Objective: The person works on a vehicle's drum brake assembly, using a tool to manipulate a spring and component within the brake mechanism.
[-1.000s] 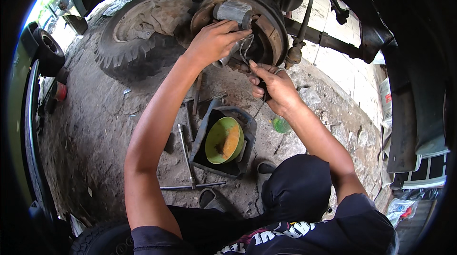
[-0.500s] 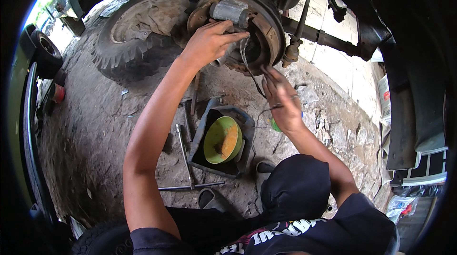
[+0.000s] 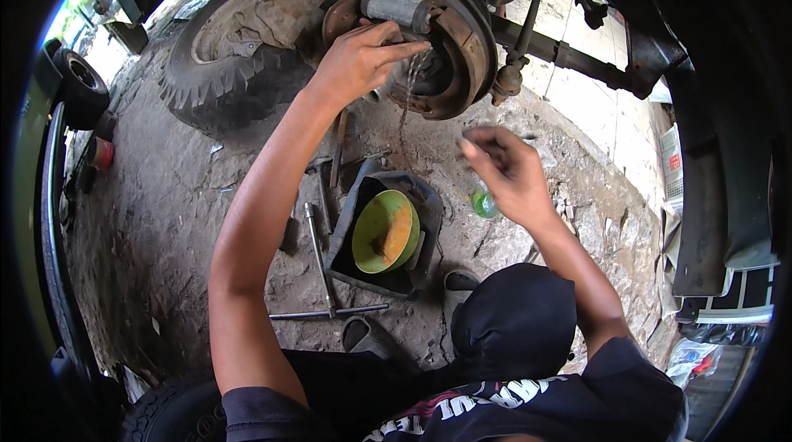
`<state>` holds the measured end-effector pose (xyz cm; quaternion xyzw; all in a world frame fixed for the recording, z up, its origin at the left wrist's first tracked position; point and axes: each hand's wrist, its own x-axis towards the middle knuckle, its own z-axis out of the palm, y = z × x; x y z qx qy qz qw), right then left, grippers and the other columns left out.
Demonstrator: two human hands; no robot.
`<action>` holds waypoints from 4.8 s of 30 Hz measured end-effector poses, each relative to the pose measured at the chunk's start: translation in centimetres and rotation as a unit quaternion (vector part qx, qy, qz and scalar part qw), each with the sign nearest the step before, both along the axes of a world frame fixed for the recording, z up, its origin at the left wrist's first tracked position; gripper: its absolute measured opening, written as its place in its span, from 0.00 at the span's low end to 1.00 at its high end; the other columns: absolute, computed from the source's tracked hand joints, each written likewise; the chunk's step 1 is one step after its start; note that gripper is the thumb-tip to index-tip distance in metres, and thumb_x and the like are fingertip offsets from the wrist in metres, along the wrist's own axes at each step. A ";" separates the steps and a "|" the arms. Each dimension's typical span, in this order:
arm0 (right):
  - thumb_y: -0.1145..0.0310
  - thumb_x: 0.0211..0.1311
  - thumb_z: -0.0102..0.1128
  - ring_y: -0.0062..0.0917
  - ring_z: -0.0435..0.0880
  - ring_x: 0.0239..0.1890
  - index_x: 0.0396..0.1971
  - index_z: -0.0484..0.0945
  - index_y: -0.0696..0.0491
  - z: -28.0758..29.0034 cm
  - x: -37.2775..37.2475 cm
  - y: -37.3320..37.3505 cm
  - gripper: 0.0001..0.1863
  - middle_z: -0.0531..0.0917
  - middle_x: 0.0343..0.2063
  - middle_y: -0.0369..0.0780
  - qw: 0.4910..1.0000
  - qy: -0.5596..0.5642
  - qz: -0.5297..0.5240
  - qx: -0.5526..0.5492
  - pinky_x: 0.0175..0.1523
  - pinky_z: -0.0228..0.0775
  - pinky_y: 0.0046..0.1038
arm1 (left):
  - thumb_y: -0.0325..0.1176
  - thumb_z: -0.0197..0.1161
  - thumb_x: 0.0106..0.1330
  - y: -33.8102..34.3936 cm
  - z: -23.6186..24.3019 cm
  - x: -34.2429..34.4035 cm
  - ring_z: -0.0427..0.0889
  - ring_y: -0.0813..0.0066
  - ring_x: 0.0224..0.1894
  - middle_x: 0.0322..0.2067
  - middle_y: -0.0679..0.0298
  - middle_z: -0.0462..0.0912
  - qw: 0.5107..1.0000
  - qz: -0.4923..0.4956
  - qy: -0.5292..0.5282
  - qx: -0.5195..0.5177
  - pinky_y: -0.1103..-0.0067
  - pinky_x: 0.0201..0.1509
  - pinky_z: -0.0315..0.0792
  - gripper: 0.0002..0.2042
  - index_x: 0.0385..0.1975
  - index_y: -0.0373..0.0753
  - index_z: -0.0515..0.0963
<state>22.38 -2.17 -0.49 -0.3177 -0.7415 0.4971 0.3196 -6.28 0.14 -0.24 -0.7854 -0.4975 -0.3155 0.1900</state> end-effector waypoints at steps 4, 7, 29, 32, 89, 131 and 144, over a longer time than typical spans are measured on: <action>0.70 0.61 0.59 0.36 0.81 0.48 0.51 0.70 0.64 -1.3 -5.5 2.8 0.21 0.80 0.43 0.51 0.969 -0.016 -0.058 0.240 0.53 0.71 0.31 | 0.16 0.61 0.46 0.4 0.3 0.3 0.76 0.63 0.31 0.31 0.63 0.73 0.997 -0.052 -0.027 0.051 0.70 0.35 0.74 0.33 0.53 0.59 0.78; 0.69 0.61 0.58 0.39 0.80 0.48 0.54 0.66 0.65 -2.8 -8.2 3.9 0.24 0.80 0.44 0.52 0.979 0.127 -0.060 0.146 0.53 0.70 0.33 | 0.16 0.61 0.46 0.7 0.3 0.5 0.76 0.62 0.32 0.31 0.62 0.74 0.997 -0.053 -0.029 0.039 0.70 0.36 0.74 0.33 0.53 0.59 0.78; 0.70 0.56 0.64 0.40 0.80 0.26 0.30 0.83 0.60 -0.2 -8.2 5.0 0.08 0.78 0.24 0.46 0.931 -0.042 -0.049 0.359 0.33 0.69 0.36 | 0.24 0.62 0.51 0.8 -0.1 0.0 0.80 0.61 0.39 0.45 0.59 0.75 0.999 -0.011 0.042 0.026 0.70 0.44 0.76 0.32 0.56 0.68 0.73; 0.62 0.61 0.62 0.30 0.77 0.19 0.22 0.82 0.59 1.1 -7.3 3.3 0.15 0.76 0.16 0.40 0.989 -0.052 0.007 0.139 0.27 0.65 0.31 | 0.22 0.62 0.50 0.4 0.2 0.0 0.79 0.61 0.37 0.41 0.60 0.74 0.999 -0.016 0.023 0.024 0.69 0.41 0.76 0.32 0.55 0.65 0.74; 0.57 0.68 0.53 0.17 0.62 0.15 0.16 0.70 0.56 1.8 1.4 7.1 0.23 0.66 0.09 0.33 0.990 -0.064 -0.005 0.126 0.23 0.54 0.28 | 0.29 0.60 0.66 -0.3 -0.1 12.4 0.83 0.67 0.33 0.34 0.57 0.81 0.528 -0.022 -0.849 -0.029 0.74 0.35 0.81 0.10 0.40 0.27 0.77; 0.59 0.68 0.53 0.15 0.59 0.15 0.15 0.65 0.56 2.1 2.6 3.9 0.23 0.63 0.09 0.33 0.993 -0.097 -0.019 0.067 0.21 0.53 0.27 | 0.29 0.64 0.61 -0.1 0.1 11.3 0.71 0.80 0.24 0.22 0.65 0.79 0.653 0.037 -0.751 -0.087 0.78 0.29 0.66 0.10 0.32 0.27 0.82; 0.45 0.65 0.52 0.28 0.72 0.14 0.18 0.73 0.59 4.7 1.6 3.7 0.29 0.68 0.07 0.40 0.964 -0.235 -0.020 0.122 0.24 0.64 0.33 | 0.46 0.58 0.64 0.8 9.4 6.4 0.80 0.52 0.29 0.22 0.52 0.81 0.900 0.218 -0.353 0.133 0.68 0.42 0.74 0.18 0.26 0.36 0.81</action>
